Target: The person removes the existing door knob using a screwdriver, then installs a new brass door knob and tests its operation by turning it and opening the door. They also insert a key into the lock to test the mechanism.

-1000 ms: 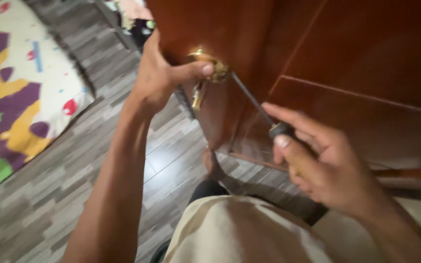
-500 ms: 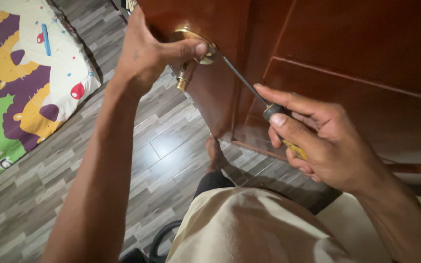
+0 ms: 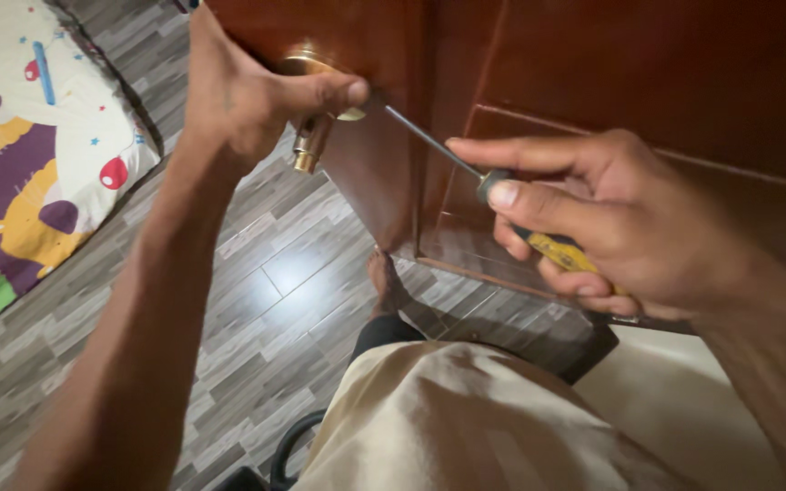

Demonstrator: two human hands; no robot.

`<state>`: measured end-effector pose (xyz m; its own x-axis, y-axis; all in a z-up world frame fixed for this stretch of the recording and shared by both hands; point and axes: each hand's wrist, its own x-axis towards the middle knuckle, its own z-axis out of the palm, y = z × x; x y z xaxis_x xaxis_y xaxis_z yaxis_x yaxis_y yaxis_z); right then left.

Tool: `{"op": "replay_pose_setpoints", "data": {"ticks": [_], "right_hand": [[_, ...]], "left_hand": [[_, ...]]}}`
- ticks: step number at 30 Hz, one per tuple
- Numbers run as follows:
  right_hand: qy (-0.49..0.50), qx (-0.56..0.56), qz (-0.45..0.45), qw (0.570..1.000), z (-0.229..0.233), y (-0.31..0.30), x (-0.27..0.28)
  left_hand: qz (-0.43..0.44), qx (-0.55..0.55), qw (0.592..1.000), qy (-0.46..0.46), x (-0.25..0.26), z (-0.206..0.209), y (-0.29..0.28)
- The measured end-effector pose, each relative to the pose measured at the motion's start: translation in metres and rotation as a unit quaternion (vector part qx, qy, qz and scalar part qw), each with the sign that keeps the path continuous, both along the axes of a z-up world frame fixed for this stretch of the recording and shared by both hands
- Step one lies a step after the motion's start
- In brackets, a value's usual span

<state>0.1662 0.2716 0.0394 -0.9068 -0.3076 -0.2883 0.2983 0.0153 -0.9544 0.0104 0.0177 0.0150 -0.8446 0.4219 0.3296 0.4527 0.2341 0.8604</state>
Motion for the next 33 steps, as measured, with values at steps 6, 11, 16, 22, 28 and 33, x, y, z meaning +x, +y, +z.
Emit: {"op": "replay_pose_setpoints", "data": {"ticks": [6,11,16,22,28,33], "right_hand": [[0.001,0.2,-0.035,0.979,-0.002,0.005,-0.005],[0.005,0.077,-0.075,0.994,-0.035,0.001,0.019],[0.112,0.114,-0.074,0.984,-0.064,-0.004,0.025],[0.127,0.032,-0.09,0.987,-0.068,-0.011,0.016],[0.128,-0.008,-0.082,0.988,-0.064,-0.013,0.01],[0.15,-0.019,-0.068,0.986,-0.073,-0.008,0.008]], "left_hand": [[-0.032,0.02,0.998,-0.05,-0.004,0.005,0.005],[-0.004,0.023,0.999,-0.032,0.002,-0.007,0.008],[0.024,0.034,0.995,-0.094,0.015,-0.008,0.002],[-0.009,0.078,0.995,-0.062,0.005,-0.013,-0.004],[-0.064,0.123,0.986,-0.093,0.003,-0.012,-0.006],[-0.051,0.084,0.993,-0.061,0.004,-0.006,0.0]]}}
